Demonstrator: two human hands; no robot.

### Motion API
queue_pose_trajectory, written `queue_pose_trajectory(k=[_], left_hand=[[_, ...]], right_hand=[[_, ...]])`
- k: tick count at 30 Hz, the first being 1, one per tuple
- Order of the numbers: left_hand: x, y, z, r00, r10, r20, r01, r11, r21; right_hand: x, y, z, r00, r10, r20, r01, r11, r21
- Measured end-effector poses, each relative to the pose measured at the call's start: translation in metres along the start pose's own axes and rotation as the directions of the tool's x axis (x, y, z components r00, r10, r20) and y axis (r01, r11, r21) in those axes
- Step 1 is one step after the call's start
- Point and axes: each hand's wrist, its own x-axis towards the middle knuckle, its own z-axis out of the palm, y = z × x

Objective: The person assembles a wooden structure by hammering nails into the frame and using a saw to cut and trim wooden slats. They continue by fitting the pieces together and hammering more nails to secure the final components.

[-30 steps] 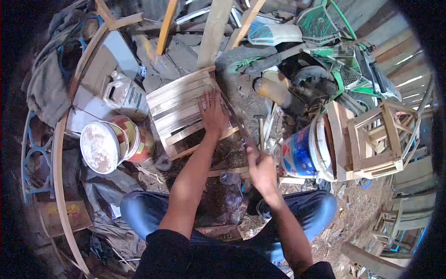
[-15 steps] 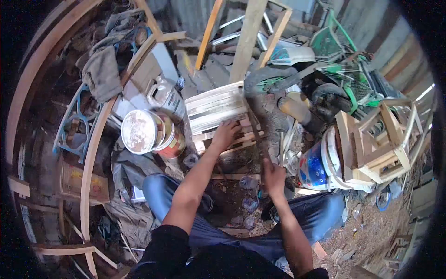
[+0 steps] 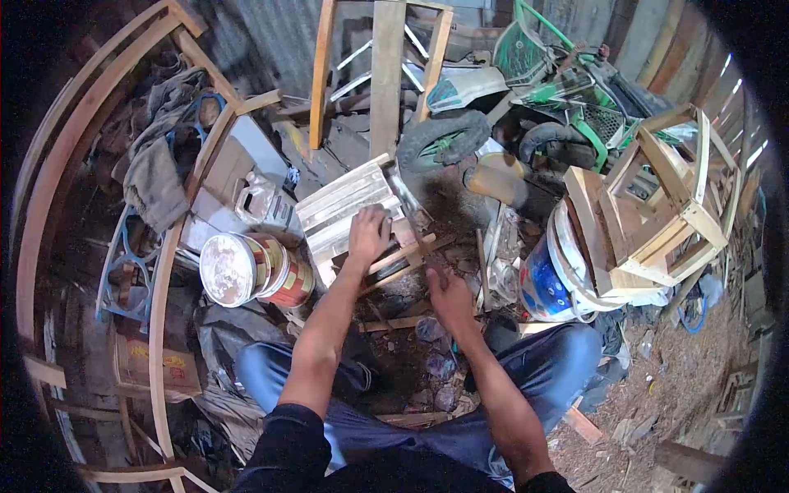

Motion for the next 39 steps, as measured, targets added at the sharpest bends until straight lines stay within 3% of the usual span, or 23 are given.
queue_pose_trajectory(k=[3, 4, 5, 7, 8, 9, 11, 13, 16, 19, 21, 25, 29, 33, 38, 39], left_hand=[[0.018, -0.006, 0.012, 0.99, -0.023, -0.136, 0.041, 0.991, 0.128], [0.022, -0.011, 0.018, 0.989, -0.146, -0.03, 0.148, 0.972, 0.18], [0.026, -0.014, 0.027, 0.988, -0.15, -0.032, 0.153, 0.974, 0.169], [0.031, -0.017, 0.046, 0.94, -0.312, -0.138, 0.331, 0.933, 0.144], [0.029, -0.018, 0.055, 0.915, -0.394, -0.091, 0.404, 0.9, 0.166], [0.028, -0.019, 0.06, 0.911, -0.405, -0.081, 0.413, 0.898, 0.15], [0.023, -0.018, 0.067, 0.936, -0.329, -0.128, 0.353, 0.886, 0.3], [0.02, -0.017, 0.067, 0.932, -0.342, -0.118, 0.362, 0.888, 0.283], [0.018, -0.005, 0.058, 0.911, -0.412, 0.02, 0.383, 0.864, 0.328], [0.017, -0.007, 0.061, 0.92, -0.39, -0.045, 0.39, 0.893, 0.226], [0.017, -0.004, 0.059, 0.913, -0.407, -0.019, 0.4, 0.889, 0.222], [0.022, -0.001, 0.054, 0.892, -0.45, 0.042, 0.426, 0.868, 0.255], [0.026, 0.0, 0.052, 0.895, -0.446, 0.01, 0.434, 0.876, 0.211], [0.028, -0.001, 0.051, 0.894, -0.447, 0.02, 0.433, 0.877, 0.21], [0.03, -0.001, 0.048, 0.892, -0.447, 0.065, 0.422, 0.877, 0.229], [0.028, 0.008, 0.049, 0.897, -0.438, 0.064, 0.416, 0.883, 0.218]], right_hand=[[0.007, -0.011, -0.005, 0.995, 0.043, 0.093, -0.043, 0.999, -0.001], [0.007, -0.015, -0.009, 0.998, -0.04, 0.058, 0.04, 0.999, 0.005], [0.007, -0.016, -0.011, 0.992, -0.123, 0.024, 0.123, 0.992, 0.006], [0.005, -0.01, -0.007, 0.989, -0.145, -0.018, 0.145, 0.989, 0.007], [0.007, -0.008, -0.004, 0.985, -0.165, -0.058, 0.167, 0.986, 0.021], [0.008, -0.013, -0.004, 0.986, -0.158, -0.053, 0.158, 0.987, 0.002], [0.003, -0.038, -0.012, 0.995, -0.096, -0.035, 0.093, 0.992, -0.08], [0.004, -0.063, -0.02, 0.999, -0.05, -0.009, 0.049, 0.996, -0.077], [0.011, -0.085, -0.023, 0.998, 0.039, 0.046, -0.032, 0.989, -0.146], [0.024, -0.107, -0.022, 0.993, 0.092, 0.075, -0.073, 0.971, -0.226], [0.033, -0.123, -0.019, 0.973, 0.225, 0.055, -0.199, 0.932, -0.302], [0.056, -0.124, -0.012, 0.99, 0.123, 0.074, -0.098, 0.956, -0.277], [0.079, -0.152, -0.003, 0.955, 0.26, 0.145, -0.18, 0.892, -0.415], [0.101, -0.137, -0.003, 0.938, 0.311, 0.153, -0.208, 0.859, -0.468], [0.132, -0.147, 0.001, 0.898, 0.389, 0.205, -0.283, 0.868, -0.407], [0.136, -0.079, 0.009, 0.959, 0.173, 0.226, -0.023, 0.838, -0.546]])
